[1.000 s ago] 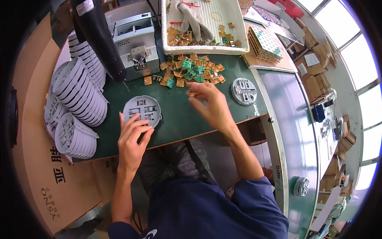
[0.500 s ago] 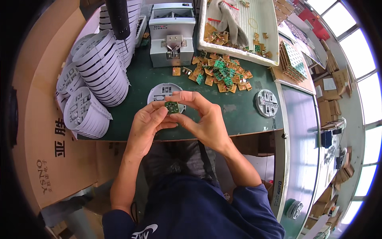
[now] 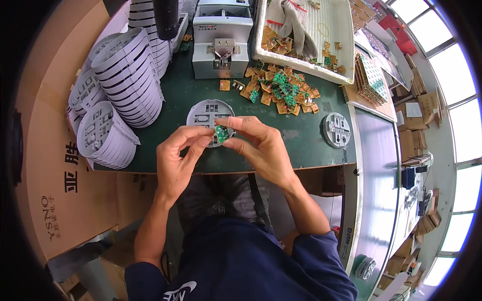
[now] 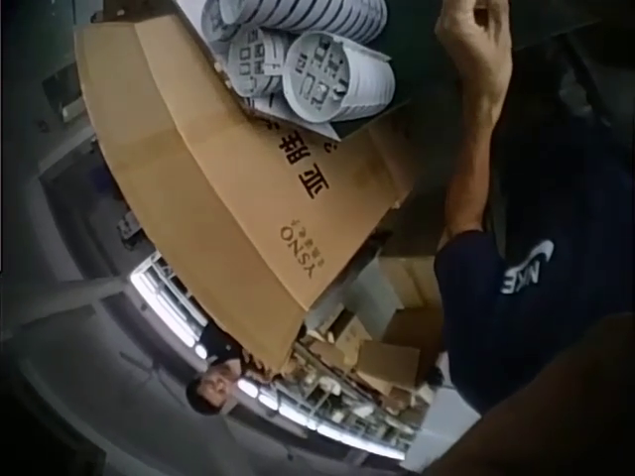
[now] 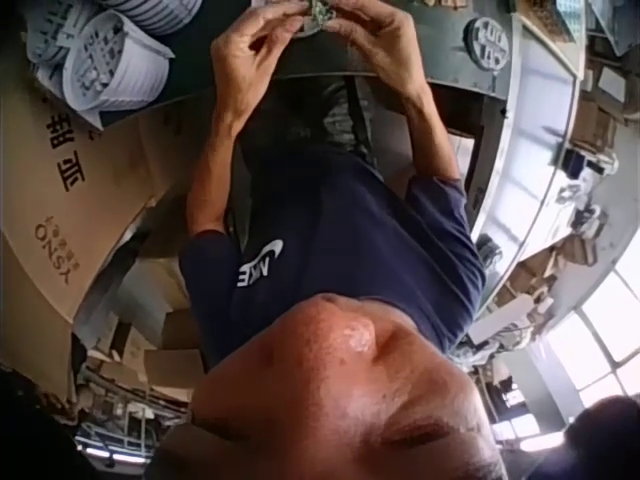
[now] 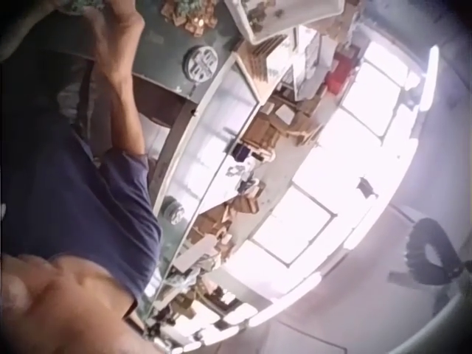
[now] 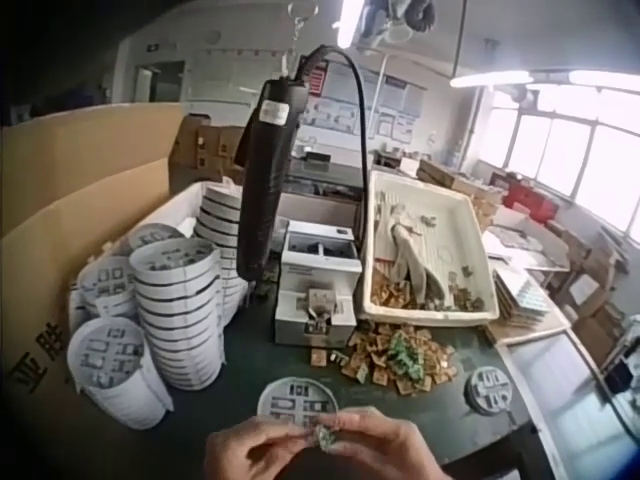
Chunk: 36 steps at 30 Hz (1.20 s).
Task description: Assembling LED light components by placing circular boards into housings and using an electric screwdriver.
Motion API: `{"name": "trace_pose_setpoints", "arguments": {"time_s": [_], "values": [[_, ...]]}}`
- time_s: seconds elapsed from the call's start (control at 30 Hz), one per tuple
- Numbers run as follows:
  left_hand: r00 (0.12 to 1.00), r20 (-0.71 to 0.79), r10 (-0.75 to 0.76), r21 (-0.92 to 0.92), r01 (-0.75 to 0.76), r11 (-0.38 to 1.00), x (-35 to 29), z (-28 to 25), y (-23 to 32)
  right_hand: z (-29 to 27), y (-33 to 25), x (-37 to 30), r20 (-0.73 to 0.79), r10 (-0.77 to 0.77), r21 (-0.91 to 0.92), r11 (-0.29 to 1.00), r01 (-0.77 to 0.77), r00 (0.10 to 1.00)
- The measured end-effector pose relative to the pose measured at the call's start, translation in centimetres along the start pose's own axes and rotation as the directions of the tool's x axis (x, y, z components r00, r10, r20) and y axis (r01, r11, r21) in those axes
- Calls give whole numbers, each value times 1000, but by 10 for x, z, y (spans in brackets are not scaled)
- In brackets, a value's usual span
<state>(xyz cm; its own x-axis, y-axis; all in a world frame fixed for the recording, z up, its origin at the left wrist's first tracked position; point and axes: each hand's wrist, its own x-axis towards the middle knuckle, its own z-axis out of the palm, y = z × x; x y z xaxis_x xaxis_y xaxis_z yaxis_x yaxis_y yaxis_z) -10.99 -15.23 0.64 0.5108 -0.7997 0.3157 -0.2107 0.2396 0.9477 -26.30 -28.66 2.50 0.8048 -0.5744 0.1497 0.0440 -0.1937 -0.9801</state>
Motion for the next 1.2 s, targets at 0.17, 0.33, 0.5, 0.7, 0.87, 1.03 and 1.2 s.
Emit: {"name": "trace_pose_setpoints", "arguments": {"time_s": [0.17, 0.33, 0.5, 0.7, 0.87, 1.03, 1.2], "values": [[990, -33, 137, 158, -130, 979, -1, 1, 4, 0, 2, -3, 44, 43, -21, 999, -43, 998], [971, -19, 238, 270, -224, 936, -3, 2, 7, -2, 5, -2, 105, -2, -113, 994, 13, 994], [973, -58, 223, 258, -202, 945, -4, 4, 8, 3, 7, -4, 112, 69, 160, 983, -86, 991], [964, -40, 263, 363, -231, 903, -4, -2, -5, 7, 12, -6, 128, 89, 256, 959, -120, 988], [935, -14, 356, 434, -315, 844, -6, -5, -7, 8, 16, -5, 155, 127, 227, 960, -161, 980], [948, -33, 317, 469, -266, 842, -8, -2, -5, 9, 20, -5, 161, 49, 202, 976, -82, 986], [990, 41, 137, 381, -143, 913, -11, -12, -11, 8, 14, -1, 135, 98, 197, 972, -124, 986]]}}
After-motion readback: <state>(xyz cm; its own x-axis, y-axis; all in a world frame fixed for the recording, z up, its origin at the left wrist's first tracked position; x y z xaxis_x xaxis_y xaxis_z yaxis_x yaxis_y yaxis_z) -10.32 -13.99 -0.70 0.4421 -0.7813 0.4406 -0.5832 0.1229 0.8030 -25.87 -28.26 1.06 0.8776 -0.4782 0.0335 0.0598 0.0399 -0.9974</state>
